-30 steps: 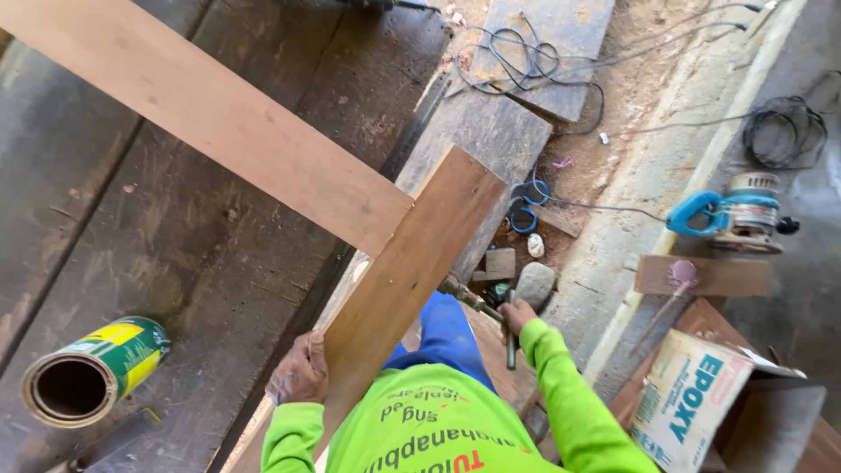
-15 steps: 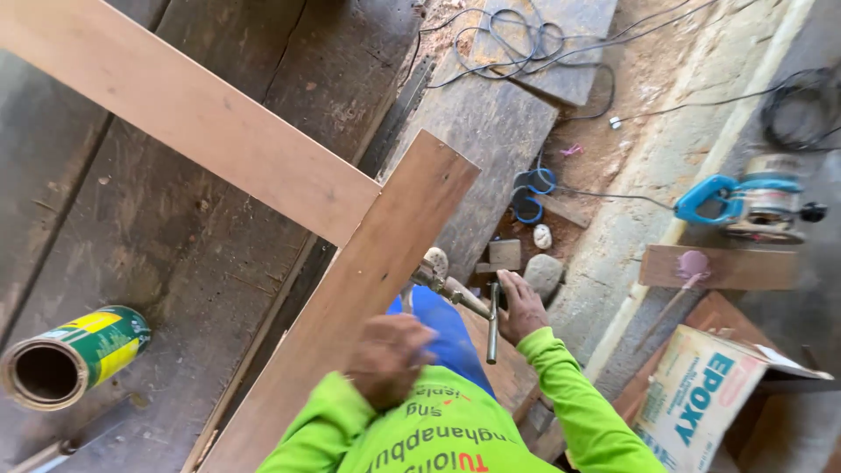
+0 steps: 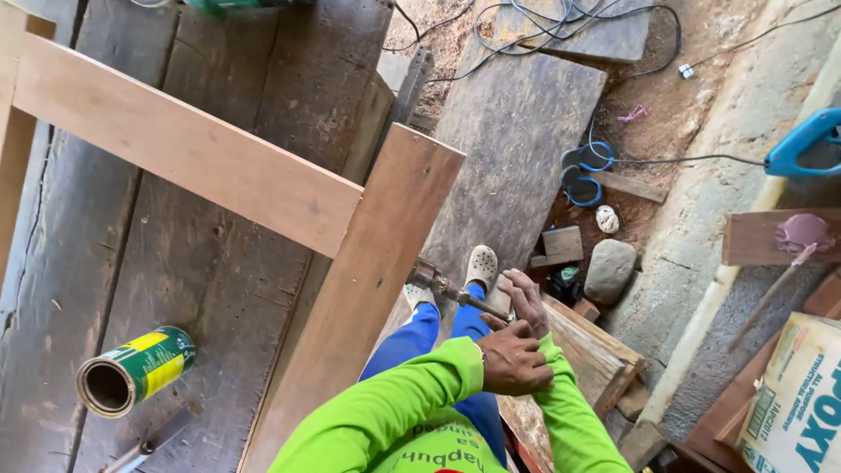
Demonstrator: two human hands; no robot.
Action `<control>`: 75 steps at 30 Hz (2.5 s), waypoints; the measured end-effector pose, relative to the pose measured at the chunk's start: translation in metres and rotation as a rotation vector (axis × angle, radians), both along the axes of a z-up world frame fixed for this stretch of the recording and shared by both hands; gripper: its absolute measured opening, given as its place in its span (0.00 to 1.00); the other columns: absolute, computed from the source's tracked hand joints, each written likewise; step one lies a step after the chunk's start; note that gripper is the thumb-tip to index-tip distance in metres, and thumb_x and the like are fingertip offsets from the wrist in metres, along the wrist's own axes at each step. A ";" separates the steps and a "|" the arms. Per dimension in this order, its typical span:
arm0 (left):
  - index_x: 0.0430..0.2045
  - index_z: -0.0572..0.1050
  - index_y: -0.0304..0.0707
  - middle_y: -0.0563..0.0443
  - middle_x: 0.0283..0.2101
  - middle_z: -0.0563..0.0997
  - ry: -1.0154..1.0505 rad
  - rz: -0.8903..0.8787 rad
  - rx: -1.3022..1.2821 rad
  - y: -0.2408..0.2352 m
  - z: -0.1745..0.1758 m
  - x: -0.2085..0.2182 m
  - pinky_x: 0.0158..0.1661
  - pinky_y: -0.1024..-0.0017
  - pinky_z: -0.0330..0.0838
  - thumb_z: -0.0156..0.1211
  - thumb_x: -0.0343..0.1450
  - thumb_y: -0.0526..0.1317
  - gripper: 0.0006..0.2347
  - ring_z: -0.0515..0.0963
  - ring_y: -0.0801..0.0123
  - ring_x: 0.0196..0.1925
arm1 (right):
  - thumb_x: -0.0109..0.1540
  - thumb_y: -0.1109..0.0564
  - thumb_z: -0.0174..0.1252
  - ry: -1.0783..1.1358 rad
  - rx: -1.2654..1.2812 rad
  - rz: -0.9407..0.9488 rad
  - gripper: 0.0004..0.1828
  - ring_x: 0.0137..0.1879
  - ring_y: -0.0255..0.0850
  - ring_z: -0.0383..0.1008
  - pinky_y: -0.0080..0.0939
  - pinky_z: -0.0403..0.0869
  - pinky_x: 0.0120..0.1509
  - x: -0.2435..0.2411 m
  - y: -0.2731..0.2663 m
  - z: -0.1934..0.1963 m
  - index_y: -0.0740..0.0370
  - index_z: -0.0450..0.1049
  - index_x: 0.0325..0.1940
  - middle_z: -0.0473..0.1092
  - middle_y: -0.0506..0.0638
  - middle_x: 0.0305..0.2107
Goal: The person applies wood glue from a can onto the joints of a wooden frame using a small stick, then uses a bar clamp to tighten the frame and a hammer to tap the joints into place, adjusting the frame boards by hand.
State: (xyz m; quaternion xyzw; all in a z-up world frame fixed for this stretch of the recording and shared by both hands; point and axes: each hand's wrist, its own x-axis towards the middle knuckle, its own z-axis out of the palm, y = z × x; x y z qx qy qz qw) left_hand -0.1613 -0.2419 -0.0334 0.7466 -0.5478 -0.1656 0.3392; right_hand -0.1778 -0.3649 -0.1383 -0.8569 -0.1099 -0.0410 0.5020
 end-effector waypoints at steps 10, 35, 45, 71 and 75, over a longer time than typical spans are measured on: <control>0.34 0.75 0.46 0.56 0.31 0.77 -0.026 -0.030 0.013 -0.003 -0.007 -0.009 0.45 0.60 0.64 0.57 0.73 0.46 0.06 0.77 0.64 0.38 | 0.56 0.48 0.71 0.075 -0.103 -0.146 0.22 0.58 0.54 0.72 0.51 0.70 0.64 0.015 0.011 -0.007 0.59 0.72 0.46 0.73 0.56 0.45; 0.33 0.80 0.44 0.44 0.38 0.83 0.186 0.360 0.678 -0.054 -0.144 0.079 0.49 0.41 0.65 0.58 0.68 0.39 0.06 0.82 0.49 0.44 | 0.60 0.48 0.65 1.316 1.123 -0.171 0.34 0.34 0.44 0.76 0.44 0.75 0.41 -0.080 -0.012 0.098 0.71 0.66 0.63 0.73 0.58 0.31; 0.29 0.75 0.41 0.47 0.35 0.79 -0.092 0.144 -0.099 -0.003 0.031 0.010 0.45 0.57 0.70 0.62 0.67 0.46 0.09 0.79 0.57 0.40 | 0.46 0.56 0.66 0.207 -0.352 0.199 0.53 0.77 0.55 0.55 0.55 0.58 0.70 0.012 -0.047 0.003 0.61 0.55 0.75 0.55 0.62 0.72; 0.34 0.77 0.51 0.57 0.28 0.79 0.139 0.415 -0.050 -0.051 -0.062 0.006 0.30 0.67 0.76 0.51 0.83 0.54 0.14 0.82 0.69 0.29 | 0.65 0.56 0.64 -0.004 0.438 -0.325 0.15 0.26 0.39 0.61 0.44 0.61 0.31 -0.096 0.073 -0.098 0.58 0.68 0.27 0.62 0.44 0.20; 0.31 0.78 0.49 0.55 0.28 0.80 0.055 0.572 0.011 -0.070 -0.061 0.037 0.31 0.65 0.76 0.52 0.80 0.53 0.15 0.83 0.63 0.32 | 0.65 0.56 0.63 0.066 0.466 -0.299 0.12 0.29 0.41 0.63 0.44 0.63 0.34 -0.175 0.082 -0.100 0.59 0.67 0.31 0.63 0.45 0.23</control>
